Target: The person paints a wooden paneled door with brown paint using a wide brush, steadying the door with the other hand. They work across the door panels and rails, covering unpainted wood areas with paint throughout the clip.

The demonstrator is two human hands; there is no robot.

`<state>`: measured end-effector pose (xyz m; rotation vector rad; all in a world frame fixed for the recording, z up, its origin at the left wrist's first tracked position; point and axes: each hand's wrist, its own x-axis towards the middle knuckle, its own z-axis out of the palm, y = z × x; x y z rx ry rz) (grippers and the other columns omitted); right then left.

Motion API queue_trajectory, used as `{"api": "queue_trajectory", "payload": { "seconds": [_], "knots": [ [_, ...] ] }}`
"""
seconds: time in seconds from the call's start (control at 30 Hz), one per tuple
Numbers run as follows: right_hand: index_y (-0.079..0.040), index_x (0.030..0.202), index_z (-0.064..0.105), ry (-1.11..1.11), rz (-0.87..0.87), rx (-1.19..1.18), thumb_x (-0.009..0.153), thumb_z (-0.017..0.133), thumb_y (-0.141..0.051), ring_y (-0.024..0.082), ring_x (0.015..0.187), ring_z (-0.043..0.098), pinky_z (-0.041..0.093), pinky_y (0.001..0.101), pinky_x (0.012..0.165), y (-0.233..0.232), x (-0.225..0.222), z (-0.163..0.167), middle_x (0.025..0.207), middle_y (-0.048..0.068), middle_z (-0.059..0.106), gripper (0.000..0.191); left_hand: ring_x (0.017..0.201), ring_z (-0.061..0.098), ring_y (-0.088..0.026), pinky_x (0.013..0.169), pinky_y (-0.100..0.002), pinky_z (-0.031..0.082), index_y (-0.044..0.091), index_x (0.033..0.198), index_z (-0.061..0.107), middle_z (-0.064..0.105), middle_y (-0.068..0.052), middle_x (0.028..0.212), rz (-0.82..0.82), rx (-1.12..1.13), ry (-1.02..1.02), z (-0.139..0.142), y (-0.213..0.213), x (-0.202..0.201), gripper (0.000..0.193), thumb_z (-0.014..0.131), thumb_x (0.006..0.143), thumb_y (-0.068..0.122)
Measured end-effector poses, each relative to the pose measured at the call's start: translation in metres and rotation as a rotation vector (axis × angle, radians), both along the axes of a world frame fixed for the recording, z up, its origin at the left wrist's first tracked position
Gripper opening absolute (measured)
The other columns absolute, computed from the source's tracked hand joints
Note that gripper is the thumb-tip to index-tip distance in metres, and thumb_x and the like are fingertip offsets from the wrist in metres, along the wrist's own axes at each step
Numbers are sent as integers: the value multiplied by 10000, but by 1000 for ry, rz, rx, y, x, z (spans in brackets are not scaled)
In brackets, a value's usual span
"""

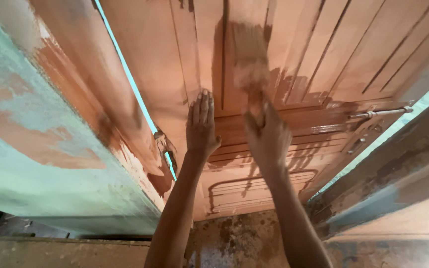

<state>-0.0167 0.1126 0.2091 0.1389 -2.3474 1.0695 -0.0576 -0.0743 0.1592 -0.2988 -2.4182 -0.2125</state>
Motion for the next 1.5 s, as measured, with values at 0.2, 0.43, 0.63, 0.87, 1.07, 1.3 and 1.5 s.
{"api": "queue_trajectory", "payload": {
  "seconds": [0.2, 0.43, 0.63, 0.87, 1.07, 1.3, 1.5],
  "knots": [
    [-237, 1581, 358, -460, 26, 294, 996, 596, -471, 214, 516, 612, 504, 368, 437, -15, 17, -166, 836, 115, 726, 673, 1576, 183, -307, 1298, -467, 157, -14, 1606, 226, 197, -164, 1693, -21, -13, 40, -8, -6, -5, 1180, 833, 612, 178],
    [-181, 1270, 624, -557, 21, 251, 934, 639, -541, 366, 764, 747, 599, 512, 667, -6, 17, -208, 898, 149, 740, 492, 1583, 206, -298, 1304, -466, 155, -18, 1610, 240, 219, -162, 1703, 12, -45, 82, -10, -6, -7, 1042, 680, 667, 28],
    [-85, 1219, 683, -160, 17, -44, 957, 674, -394, 152, 453, 557, 474, 330, 426, -6, 5, -74, 603, 61, 617, 405, 1607, 239, -275, 1341, -435, 196, 29, 1654, 246, 250, -117, 1731, 9, -23, 123, -11, -9, 0, 995, 650, 745, 18],
    [-21, 1416, 534, -82, 36, -184, 963, 655, -411, 101, 376, 456, 369, 310, 341, -22, 10, -128, 497, 43, 521, 610, 1580, 229, -380, 1285, -498, 203, 21, 1629, 239, 253, -197, 1697, -48, 272, 103, -72, -12, 32, 871, 628, 884, 254],
    [-110, 1265, 656, -459, 71, -74, 825, 773, -452, 394, 847, 716, 546, 535, 712, -48, 41, -251, 947, 168, 752, 570, 1550, 228, -416, 1263, -520, 198, -7, 1609, 223, 242, -232, 1670, 50, 488, 20, -145, -4, 66, 909, 626, 851, 293],
    [-107, 1495, 427, -664, 72, -26, 920, 699, -427, 269, 541, 561, 498, 427, 480, -73, 25, -179, 723, 61, 665, 712, 1545, 232, -420, 1254, -514, 211, -11, 1612, 217, 241, -240, 1676, 70, 431, -62, -149, -16, 71, 830, 601, 897, 163],
    [-21, 1483, 539, 6, 168, -285, 976, 671, -345, 148, 422, 422, 342, 321, 409, -85, 41, -68, 539, 87, 481, 616, 1533, 280, -403, 1264, -521, 215, -6, 1600, 273, 293, -231, 1658, 64, 374, 27, -130, -28, 61, 673, 542, 1015, 189]
  ]
}}
